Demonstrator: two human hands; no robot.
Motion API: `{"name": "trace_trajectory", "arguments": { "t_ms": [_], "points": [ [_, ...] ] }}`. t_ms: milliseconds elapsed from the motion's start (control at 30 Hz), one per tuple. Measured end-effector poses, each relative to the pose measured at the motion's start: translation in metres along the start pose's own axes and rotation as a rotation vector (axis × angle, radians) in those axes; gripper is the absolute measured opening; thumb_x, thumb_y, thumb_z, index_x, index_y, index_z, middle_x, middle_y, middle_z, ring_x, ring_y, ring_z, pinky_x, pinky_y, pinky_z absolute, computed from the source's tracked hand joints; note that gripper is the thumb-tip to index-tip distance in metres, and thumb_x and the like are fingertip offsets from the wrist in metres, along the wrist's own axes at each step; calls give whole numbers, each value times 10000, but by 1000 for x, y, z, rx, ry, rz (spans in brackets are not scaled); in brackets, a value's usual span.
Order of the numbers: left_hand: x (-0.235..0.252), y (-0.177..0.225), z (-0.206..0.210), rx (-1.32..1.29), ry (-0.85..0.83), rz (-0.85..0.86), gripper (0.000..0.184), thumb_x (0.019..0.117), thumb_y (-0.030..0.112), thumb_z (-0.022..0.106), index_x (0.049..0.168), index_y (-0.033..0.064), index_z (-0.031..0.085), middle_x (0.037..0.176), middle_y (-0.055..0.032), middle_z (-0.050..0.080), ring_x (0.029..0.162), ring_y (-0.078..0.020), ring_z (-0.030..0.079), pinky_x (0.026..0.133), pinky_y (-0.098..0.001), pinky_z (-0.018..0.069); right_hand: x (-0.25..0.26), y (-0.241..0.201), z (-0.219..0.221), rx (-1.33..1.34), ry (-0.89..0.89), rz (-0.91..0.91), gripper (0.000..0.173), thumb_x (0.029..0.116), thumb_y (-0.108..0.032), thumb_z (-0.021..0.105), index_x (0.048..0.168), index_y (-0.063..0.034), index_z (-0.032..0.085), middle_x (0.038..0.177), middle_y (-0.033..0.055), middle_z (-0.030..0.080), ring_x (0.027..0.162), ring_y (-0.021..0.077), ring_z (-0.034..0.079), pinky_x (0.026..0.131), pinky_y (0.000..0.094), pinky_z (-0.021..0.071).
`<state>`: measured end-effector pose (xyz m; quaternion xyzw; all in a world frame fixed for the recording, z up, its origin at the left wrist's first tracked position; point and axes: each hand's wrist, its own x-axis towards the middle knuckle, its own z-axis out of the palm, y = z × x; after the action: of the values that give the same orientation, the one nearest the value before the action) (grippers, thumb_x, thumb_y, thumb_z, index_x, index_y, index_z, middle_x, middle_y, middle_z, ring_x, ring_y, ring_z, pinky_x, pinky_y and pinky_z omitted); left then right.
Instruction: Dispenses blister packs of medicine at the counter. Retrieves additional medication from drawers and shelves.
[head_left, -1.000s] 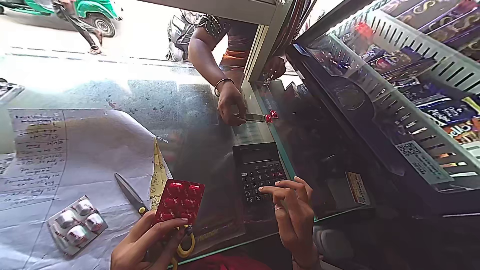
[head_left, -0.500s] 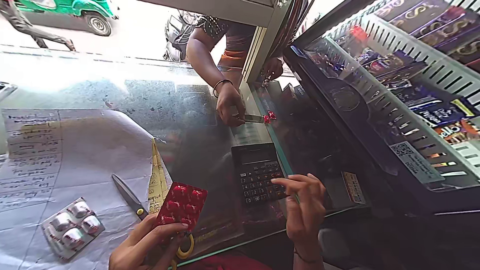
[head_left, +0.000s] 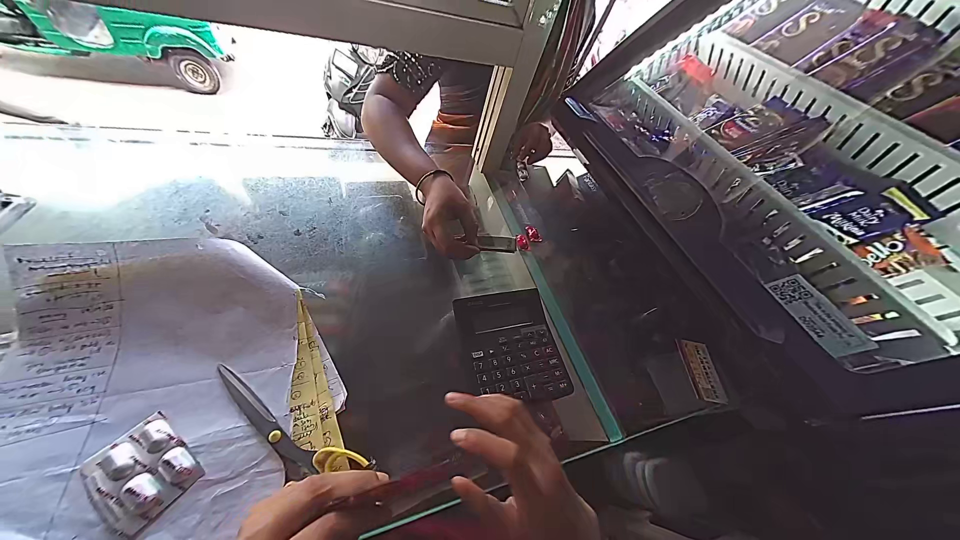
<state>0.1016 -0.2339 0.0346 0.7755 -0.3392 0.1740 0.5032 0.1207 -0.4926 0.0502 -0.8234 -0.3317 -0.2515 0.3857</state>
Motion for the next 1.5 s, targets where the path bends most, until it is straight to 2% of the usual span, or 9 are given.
{"name": "trace_trajectory", "arguments": {
  "t_ms": [133, 367, 500, 633, 800, 967, 1133, 1300, 1500],
  "points": [
    [1, 2, 2, 35, 8, -52, 21, 979, 134, 666, 980, 133, 687, 1102, 10, 697, 1082, 1, 633, 929, -145, 506, 9, -4, 15, 261, -15, -43, 183, 1056, -93, 517, 1204, -86, 624, 1024, 95, 663, 989, 136, 671, 884, 205, 550],
    [4, 3, 5, 142, 238, -134, 110, 1001, 220, 656, 1094, 165, 677, 1333, 48, 647, 1279, -14, 573, 1056, -205, 496, 12, 12, 5, -9, 83, 141, 222, 938, -62, 573, 1033, -54, 774, 985, 85, 724, 941, 48, 670, 852, 113, 518],
    [-4, 11, -5, 279, 390, -113, 135, 1009, 223, 647, 1119, 161, 696, 1251, 23, 698, 1247, -71, 617, 1039, -247, 530, 13, 16, 1, -252, -7, 196, 286, 973, -190, 541, 1064, -122, 803, 979, 87, 753, 963, 219, 693, 857, 362, 529],
    [-19, 18, -43, 622, 574, -244, 219, 993, 200, 623, 1121, 42, 704, 1173, -72, 736, 1190, -90, 653, 1032, -224, 512, 18, 15, -3, -296, -253, 174, 295, 963, -206, 595, 1149, -62, 773, 1060, 254, 691, 1031, 491, 622, 866, 621, 450],
    [-26, 12, -78, 885, 445, -655, 724, 837, 407, 751, 1384, -39, 589, 1366, -214, 635, 1248, -385, 627, 1017, -565, 494, 14, 22, -5, -400, -327, 169, 323, 953, -306, 656, 1166, -94, 776, 1142, 307, 653, 1088, 538, 578, 952, 647, 380],
    [-21, 2, -89, 856, 195, -775, 920, 751, 497, 824, 1456, -13, 526, 1369, -223, 629, 1268, -439, 596, 1064, -629, 440, 11, 26, -15, -443, -279, 205, 309, 960, -302, 660, 1162, -105, 786, 1163, 294, 658, 1092, 532, 594, 937, 688, 397],
    [-23, -3, -100, 754, 119, -712, 882, 789, 407, 806, 1431, -103, 482, 1283, -297, 643, 1171, -560, 598, 971, -738, 428, 1, 49, -26, -636, -117, 265, 330, 915, -396, 613, 1096, -212, 819, 1122, 152, 700, 1072, 427, 643, 910, 649, 441],
    [-19, 1, -103, 633, 152, -735, 735, 896, 318, 736, 1401, -148, 473, 1252, -320, 651, 1135, -489, 646, 964, -625, 497, 1, 56, -46, -625, -100, 293, 325, 902, -371, 643, 1121, -201, 811, 1185, 154, 700, 1137, 446, 630, 924, 663, 452],
    [11, 32, -48, 339, 79, -312, 670, 914, 324, 760, 1336, -142, 530, 1290, -294, 638, 1208, -270, 648, 1030, -395, 525, 22, 1, -19, 84, -144, 95, 542, 1013, -465, 579, 1325, -30, 660, 1219, 116, 723, 1115, 153, 692, 949, 276, 560]
  ]
}}
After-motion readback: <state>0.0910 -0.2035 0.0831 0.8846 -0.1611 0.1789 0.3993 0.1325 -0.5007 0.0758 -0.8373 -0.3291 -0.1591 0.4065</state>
